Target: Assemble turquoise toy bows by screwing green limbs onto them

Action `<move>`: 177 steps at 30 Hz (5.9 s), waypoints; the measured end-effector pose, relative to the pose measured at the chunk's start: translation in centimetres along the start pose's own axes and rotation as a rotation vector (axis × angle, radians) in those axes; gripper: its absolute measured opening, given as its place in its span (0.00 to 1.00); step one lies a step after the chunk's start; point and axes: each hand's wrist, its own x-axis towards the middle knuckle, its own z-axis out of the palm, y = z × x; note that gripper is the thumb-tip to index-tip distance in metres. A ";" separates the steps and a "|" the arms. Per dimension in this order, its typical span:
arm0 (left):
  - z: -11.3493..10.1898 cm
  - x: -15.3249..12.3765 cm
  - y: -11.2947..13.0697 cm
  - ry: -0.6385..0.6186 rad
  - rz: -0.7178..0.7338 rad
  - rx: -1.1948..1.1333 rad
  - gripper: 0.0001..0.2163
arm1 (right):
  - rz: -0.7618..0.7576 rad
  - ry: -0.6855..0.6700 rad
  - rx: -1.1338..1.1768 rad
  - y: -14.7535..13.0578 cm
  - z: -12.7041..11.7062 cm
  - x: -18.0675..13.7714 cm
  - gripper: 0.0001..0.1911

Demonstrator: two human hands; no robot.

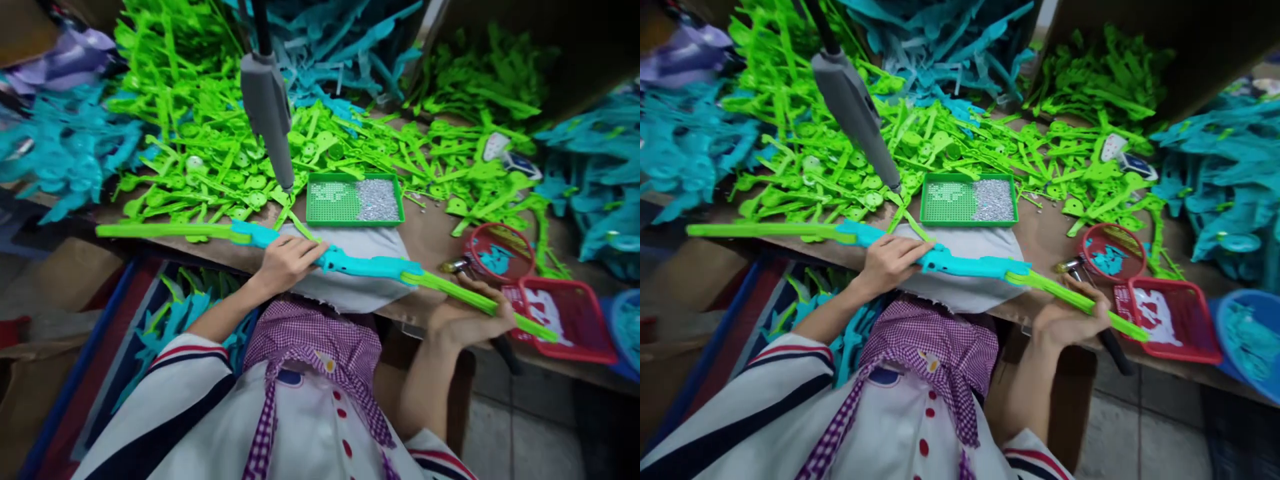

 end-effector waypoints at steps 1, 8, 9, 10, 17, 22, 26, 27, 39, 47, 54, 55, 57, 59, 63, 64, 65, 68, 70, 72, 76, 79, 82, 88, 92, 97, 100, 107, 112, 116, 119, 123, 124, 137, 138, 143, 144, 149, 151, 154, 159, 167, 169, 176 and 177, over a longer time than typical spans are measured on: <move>0.4 -0.7 0.2 0.041 -0.027 0.013 0.17 | 0.017 0.005 -0.053 0.2 0.6 0.0 0.16; 3.6 -3.8 1.6 -0.222 -0.291 0.028 0.23 | 0.467 -0.113 -0.187 3.1 1.1 0.4 0.18; 3.5 -3.8 1.5 -0.298 -0.290 0.007 0.24 | 0.538 -0.160 -0.172 2.8 -0.1 0.1 0.19; 3.4 -3.8 1.4 -0.360 -0.276 -0.017 0.25 | 0.601 -0.223 -0.189 2.2 -1.4 -0.2 0.20; 2.6 -2.5 -2.1 -0.643 -0.038 -0.085 0.28 | 0.014 -0.410 -1.072 -3.1 -9.1 2.4 0.22; 1.8 -3.5 -2.1 -0.741 0.011 -0.016 0.28 | -0.288 -0.544 -1.660 -0.7 -9.0 6.4 0.21; 0.8 -4.2 -1.2 -0.790 -0.013 -0.031 0.27 | -0.314 -0.564 -1.729 0.4 -8.6 7.0 0.20; 0.6 -4.2 -1.1 -0.796 -0.014 -0.048 0.27 | -0.309 -0.542 -1.721 0.1 -8.6 6.8 0.20; 0.1 -3.9 -1.3 -0.823 -0.059 -0.148 0.29 | -0.046 -0.799 -1.157 -2.4 -4.0 -2.7 0.25; -0.9 -4.0 -1.2 -0.881 -0.092 -0.086 0.30 | -0.120 -0.837 -1.402 -2.5 -1.9 -5.3 0.20; -0.2 -4.5 -1.5 -0.856 -0.071 -0.092 0.30 | -0.076 -0.790 -1.385 -2.6 -2.6 -3.6 0.21; -0.1 -4.6 -1.6 -0.843 -0.071 -0.101 0.30 | -0.092 -0.717 -1.365 -2.7 -2.7 -3.5 0.23; 0.0 -4.8 -1.8 -0.821 -0.073 -0.120 0.29 | -0.089 -0.656 -1.413 -2.6 -2.5 -3.3 0.23; 0.0 -4.7 -1.9 -0.809 -0.083 -0.125 0.29 | -0.053 -0.753 -1.506 -2.3 -1.9 -3.2 0.19; -0.1 -4.5 -1.7 -0.831 -0.091 -0.124 0.29 | -0.024 -0.835 -1.446 -2.3 -2.3 -2.4 0.18; -0.2 -4.5 -1.7 -0.839 -0.089 -0.123 0.29 | -0.041 -0.749 -1.405 -2.6 -2.9 -2.1 0.19; -0.2 -4.6 -1.8 -0.842 -0.088 -0.122 0.29 | -0.057 -0.648 -1.376 -2.8 -3.6 -1.8 0.20; 0.0 -4.7 -2.1 -0.808 -0.091 -0.145 0.29 | -0.045 -0.474 -1.411 -3.0 -6.1 -0.9 0.20; 0.4 -4.4 -2.2 -0.752 -0.078 -0.177 0.28 | 0.026 -0.518 -1.457 -2.7 -7.2 -0.6 0.19; 1.3 -3.5 -1.9 -0.690 -0.058 -0.191 0.27 | 0.069 -0.519 -1.420 -2.6 -7.4 -0.7 0.21; 3.7 0.5 0.2 -0.637 -0.047 -0.150 0.25 | 0.030 -0.417 -1.162 -2.6 -4.6 -2.3 0.25; 4.2 2.8 1.5 -0.585 -0.054 -0.139 0.27 | 0.001 -0.569 -1.022 -1.9 -1.1 -4.3 0.25; 2.4 1.1 1.8 -0.419 -0.115 -0.181 0.25 | 0.038 -0.775 -0.979 -0.8 0.7 -6.2 0.26; -2.0 -12.8 1.7 0.235 -0.922 0.050 0.21 | 0.170 -0.910 -0.923 -0.9 1.0 -10.0 0.25; -1.6 -19.3 1.5 0.302 -1.356 0.094 0.22 | 0.056 -1.238 -0.974 -0.4 5.0 -12.9 0.22; 0.3 -19.8 -0.8 0.298 -1.500 -0.427 0.19 | -0.153 -1.348 -1.102 0.5 8.9 -15.0 0.23; 1.3 -18.6 -2.7 0.448 -1.521 -0.687 0.21 | -0.300 -1.392 -1.206 0.7 10.2 -15.5 0.22; 2.6 -17.5 -4.4 0.605 -1.564 -0.948 0.22 | -0.506 -1.297 -1.243 0.5 12.1 -16.0 0.23; 2.7 -17.0 -4.2 0.664 -1.566 -0.995 0.23 | -0.544 -1.402 -1.549 0.9 13.1 -16.1 0.25; 2.8 -16.7 -4.1 0.699 -1.569 -1.052 0.24 | -0.629 -1.455 -1.564 0.0 14.1 -15.9 0.27; 2.8 -16.7 -4.2 0.709 -1.556 -1.061 0.24 | -0.678 -1.448 -1.363 -0.5 14.9 -16.6 0.29; 2.7 -16.8 -4.3 0.696 -1.549 -1.047 0.24 | -0.670 -1.505 -1.428 0.1 16.2 -18.1 0.27; 2.7 -16.8 -4.3 0.689 -1.551 -1.047 0.24 | -0.664 -1.527 -1.486 0.1 16.5 -18.3 0.26; 2.9 -17.6 -4.9 0.553 -1.567 -1.009 0.21 | -0.563 -1.652 -1.349 -0.3 16.4 -18.9 0.23; 2.9 -17.7 -4.8 0.533 -1.566 -0.980 0.20 | -0.540 -1.587 -1.331 -0.8 15.6 -17.1 0.24; 2.8 -18.3 -4.1 0.567 -1.494 -0.761 0.18 | -0.449 -0.817 -1.427 -3.4 13.5 -4.3 0.22; 2.6 -18.4 -3.9 0.601 -1.457 -0.734 0.21 | -0.448 -0.726 -1.528 -3.3 14.3 -1.7 0.20; 0.3 -18.2 -3.3 0.619 -1.293 -0.503 0.18 | -0.365 -0.729 -1.674 0.8 21.1 7.1 0.25; -1.3 -17.9 -3.4 0.583 -1.230 -0.346 0.15 | -0.287 -0.793 -1.724 3.0 23.1 8.6 0.26; -3.9 -16.9 -3.5 0.560 -1.157 -0.221 0.12 | -0.185 -0.854 -1.789 5.5 24.4 9.7 0.24; -7.4 -13.6 -4.7 0.613 -1.159 -0.152 0.11 | -0.206 -0.952 -1.794 5.2 24.8 10.4 0.29; -9.5 -9.0 -9.0 0.569 -1.107 0.004 0.08 | -0.676 -0.564 -1.139 -1.8 16.1 8.9 0.22; -9.2 -8.5 -9.8 0.554 -1.108 0.018 0.07 | -0.769 -0.299 -1.046 -1.5 12.0 8.9 0.23; -7.9 -7.9 -11.6 0.572 -1.079 0.134 0.04 | -0.185 0.162 -0.735 4.8 3.1 7.2 0.29; -7.7 -7.8 -11.6 0.596 -1.092 0.142 0.04 | -0.111 0.121 -0.709 5.9 3.2 6.4 0.31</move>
